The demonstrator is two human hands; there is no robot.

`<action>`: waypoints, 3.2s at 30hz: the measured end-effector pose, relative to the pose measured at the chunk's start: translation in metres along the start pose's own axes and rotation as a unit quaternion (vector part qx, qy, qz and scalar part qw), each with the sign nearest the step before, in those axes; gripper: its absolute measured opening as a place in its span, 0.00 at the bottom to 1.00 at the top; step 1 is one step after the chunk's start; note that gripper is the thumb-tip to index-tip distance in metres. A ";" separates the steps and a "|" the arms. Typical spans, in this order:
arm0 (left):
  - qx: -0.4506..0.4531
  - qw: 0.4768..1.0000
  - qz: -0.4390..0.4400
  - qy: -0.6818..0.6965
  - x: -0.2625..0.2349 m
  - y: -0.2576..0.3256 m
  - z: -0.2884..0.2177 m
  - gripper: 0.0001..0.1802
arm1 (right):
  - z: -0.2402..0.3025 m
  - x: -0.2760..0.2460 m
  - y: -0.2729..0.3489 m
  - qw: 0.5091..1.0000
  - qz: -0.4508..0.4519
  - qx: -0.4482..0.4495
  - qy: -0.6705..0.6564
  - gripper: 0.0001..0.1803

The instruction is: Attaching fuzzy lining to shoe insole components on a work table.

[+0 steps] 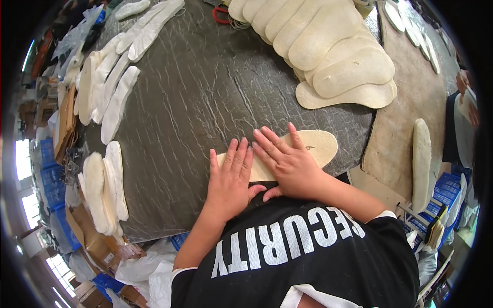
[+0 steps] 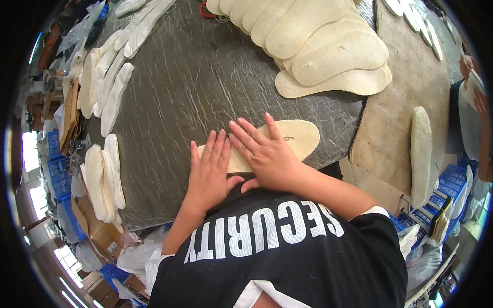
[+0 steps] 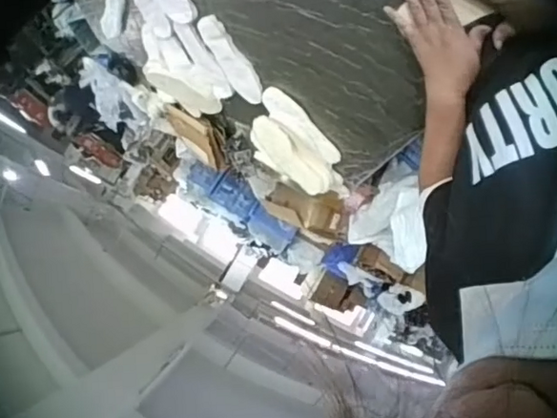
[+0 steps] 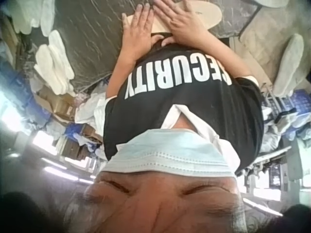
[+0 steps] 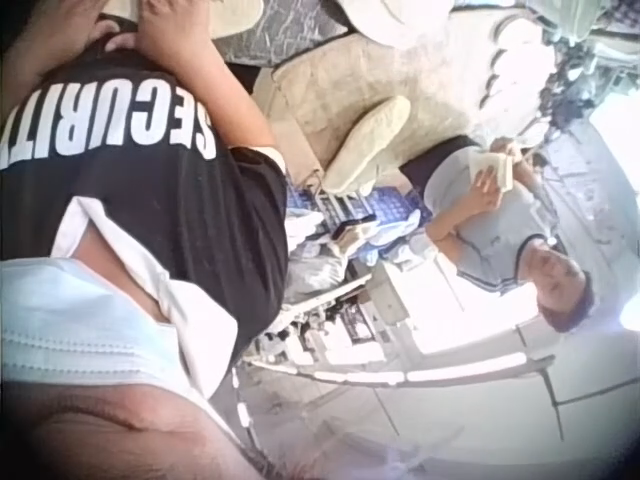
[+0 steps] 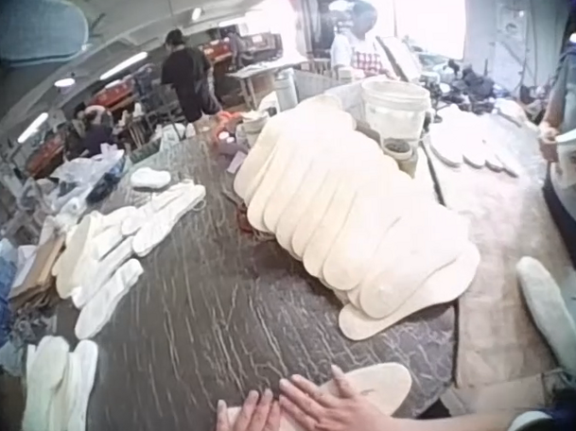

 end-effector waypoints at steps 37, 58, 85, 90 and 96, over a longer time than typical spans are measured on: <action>0.063 0.955 -0.280 0.079 -0.092 0.030 -0.007 0.29 | 0.003 -0.061 0.012 0.999 -0.040 -0.010 -0.015 0.12; 0.221 0.925 -0.301 0.072 -0.068 0.062 -0.036 0.08 | -0.001 -0.021 -0.015 0.920 0.168 0.023 -0.354 0.10; 0.102 0.954 -0.231 0.159 -0.082 0.060 -0.006 0.29 | 0.045 -0.046 0.025 0.962 0.167 -0.084 -0.198 0.12; 0.128 0.946 -0.214 0.205 -0.070 0.054 -0.005 0.18 | 0.044 -0.042 0.022 0.960 0.171 -0.085 -0.205 0.11; 0.148 0.929 -0.230 0.248 -0.070 0.054 -0.007 0.12 | 0.059 -0.053 0.014 0.985 0.101 -0.125 -0.057 0.07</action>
Point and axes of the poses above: each hand's wrist, its own y-axis away from the middle knuckle, its own x-axis out of the palm, z = x × y, the point moved 9 cm from there along -y, towards the middle knuckle, and after that the axes turned 5 degrees about z, right-handed, at the moved point
